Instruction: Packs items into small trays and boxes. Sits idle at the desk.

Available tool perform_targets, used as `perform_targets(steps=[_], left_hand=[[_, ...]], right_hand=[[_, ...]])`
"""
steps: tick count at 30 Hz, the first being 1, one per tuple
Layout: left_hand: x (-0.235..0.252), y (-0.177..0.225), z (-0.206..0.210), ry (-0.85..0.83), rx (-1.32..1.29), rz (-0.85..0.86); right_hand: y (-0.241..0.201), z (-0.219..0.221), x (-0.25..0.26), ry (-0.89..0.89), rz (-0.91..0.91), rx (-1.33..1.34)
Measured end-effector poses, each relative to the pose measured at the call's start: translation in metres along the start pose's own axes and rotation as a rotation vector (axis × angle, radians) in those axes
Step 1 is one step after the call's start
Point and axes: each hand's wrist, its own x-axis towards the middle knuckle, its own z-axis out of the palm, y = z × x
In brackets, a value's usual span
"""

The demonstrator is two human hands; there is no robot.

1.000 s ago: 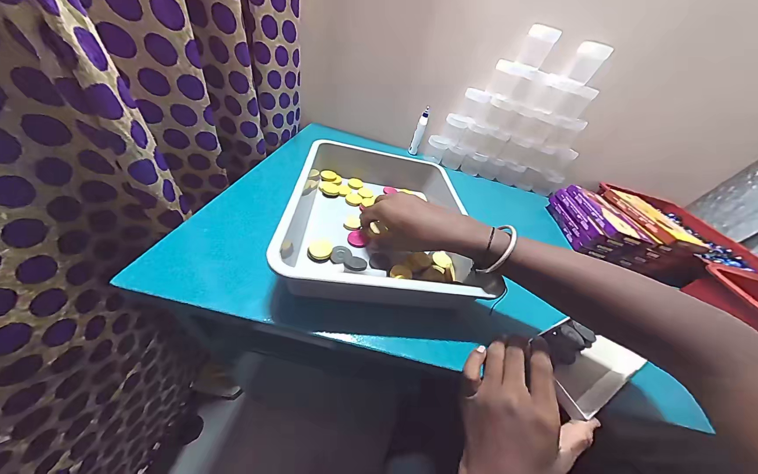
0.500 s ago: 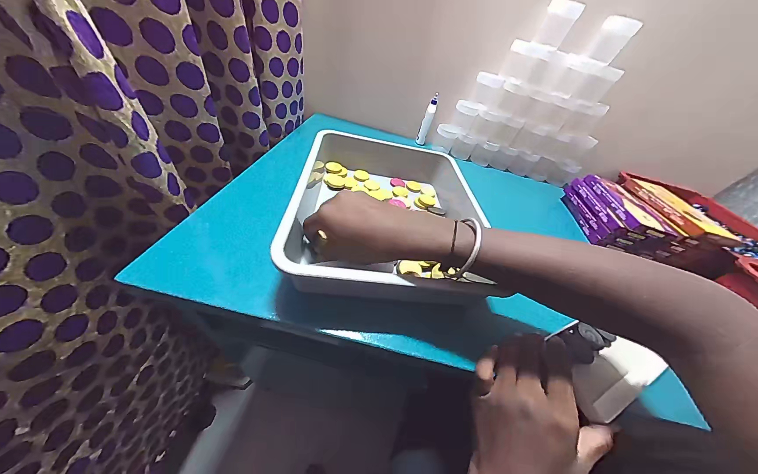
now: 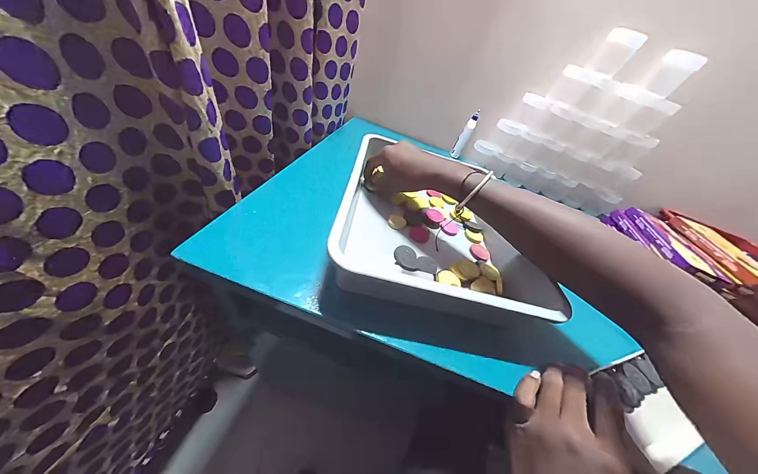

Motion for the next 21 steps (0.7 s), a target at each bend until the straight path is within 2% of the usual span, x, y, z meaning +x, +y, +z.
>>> perform_targets(steps=[7,10,21], left_hand=[[0.0,0.001,0.0,-0.017,-0.007,-0.012],[0.0,0.001,0.002,-0.01,-0.017,-0.025],[0.001,0.001,0.004,-0.033,-0.099,-0.023]], right_hand=[[0.006,0.007,0.007,-0.093,0.043,-0.042],[0.012,0.008,0.011,-0.122,0.015,0.019],[0.006,-0.007,-0.012,-0.097,-0.048,-0.011]])
